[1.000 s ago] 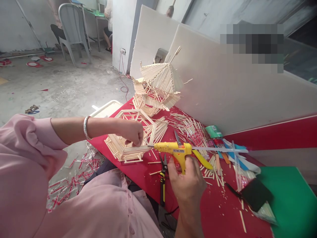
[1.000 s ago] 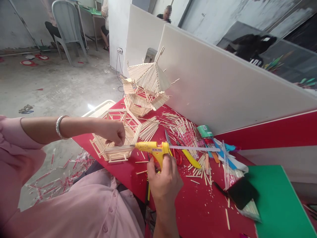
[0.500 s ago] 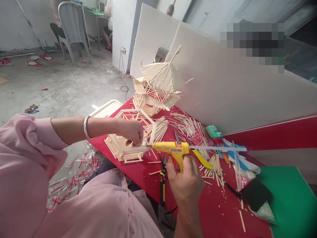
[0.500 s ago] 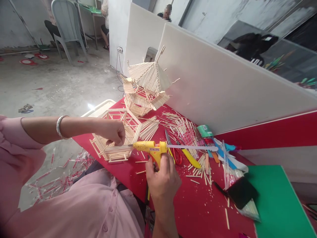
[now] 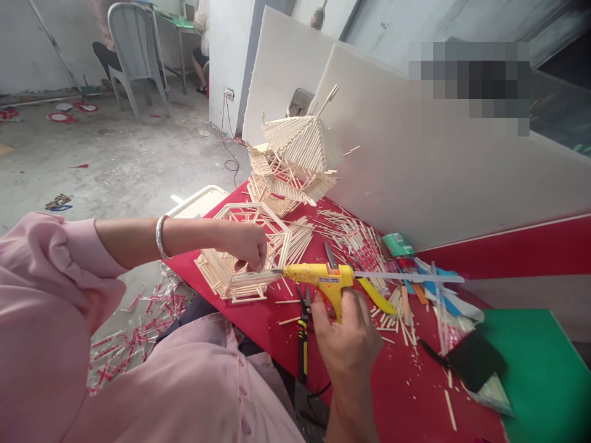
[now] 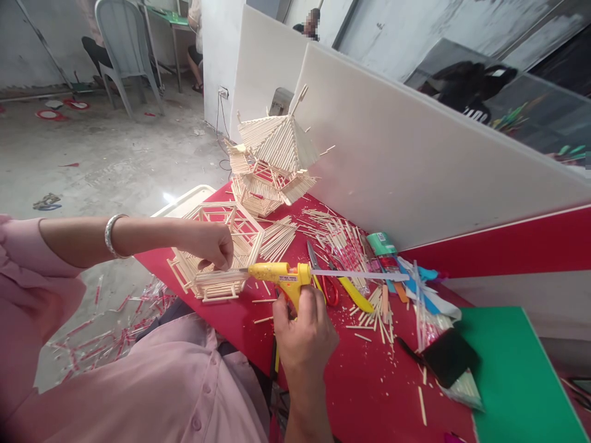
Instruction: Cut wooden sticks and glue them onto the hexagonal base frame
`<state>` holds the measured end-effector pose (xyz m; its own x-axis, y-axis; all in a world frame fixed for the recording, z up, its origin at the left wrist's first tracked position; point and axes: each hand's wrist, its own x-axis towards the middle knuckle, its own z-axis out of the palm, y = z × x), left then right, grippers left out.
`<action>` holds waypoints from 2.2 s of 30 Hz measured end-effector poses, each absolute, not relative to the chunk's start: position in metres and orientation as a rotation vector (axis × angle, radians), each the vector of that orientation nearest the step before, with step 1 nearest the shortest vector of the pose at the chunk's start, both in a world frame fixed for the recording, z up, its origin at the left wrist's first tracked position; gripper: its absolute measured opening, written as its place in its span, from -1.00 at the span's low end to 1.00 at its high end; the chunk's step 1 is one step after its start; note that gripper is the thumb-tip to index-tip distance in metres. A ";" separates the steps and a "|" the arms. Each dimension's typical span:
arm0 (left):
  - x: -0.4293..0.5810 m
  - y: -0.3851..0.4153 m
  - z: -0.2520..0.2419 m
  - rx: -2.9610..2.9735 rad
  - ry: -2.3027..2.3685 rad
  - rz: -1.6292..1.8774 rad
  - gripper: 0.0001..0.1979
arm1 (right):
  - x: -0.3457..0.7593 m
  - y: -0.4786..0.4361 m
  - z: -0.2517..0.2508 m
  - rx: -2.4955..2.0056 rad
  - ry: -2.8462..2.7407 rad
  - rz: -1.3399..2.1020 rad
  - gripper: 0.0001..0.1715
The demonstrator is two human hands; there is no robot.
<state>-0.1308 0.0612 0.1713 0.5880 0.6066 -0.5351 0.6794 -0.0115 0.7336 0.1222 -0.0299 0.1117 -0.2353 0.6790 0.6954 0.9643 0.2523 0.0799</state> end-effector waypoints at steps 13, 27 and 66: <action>-0.129 0.060 0.174 1.684 1.087 -0.092 -0.92 | 0.124 -0.033 0.114 -1.511 -1.986 -0.715 -0.68; -0.130 0.060 0.174 1.684 1.078 -0.073 -0.91 | 0.127 -0.034 0.115 -1.572 -1.896 -0.680 -0.56; -0.137 0.066 0.158 1.743 1.056 -0.090 -0.85 | 0.226 -0.079 0.034 -2.445 -1.600 -0.203 -0.55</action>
<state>-0.1375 0.0660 0.1581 0.6078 0.6029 -0.5169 0.6819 -0.0626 0.7288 0.2258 -0.0785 0.0339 0.4004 0.8872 0.2295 0.9164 -0.3874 -0.1012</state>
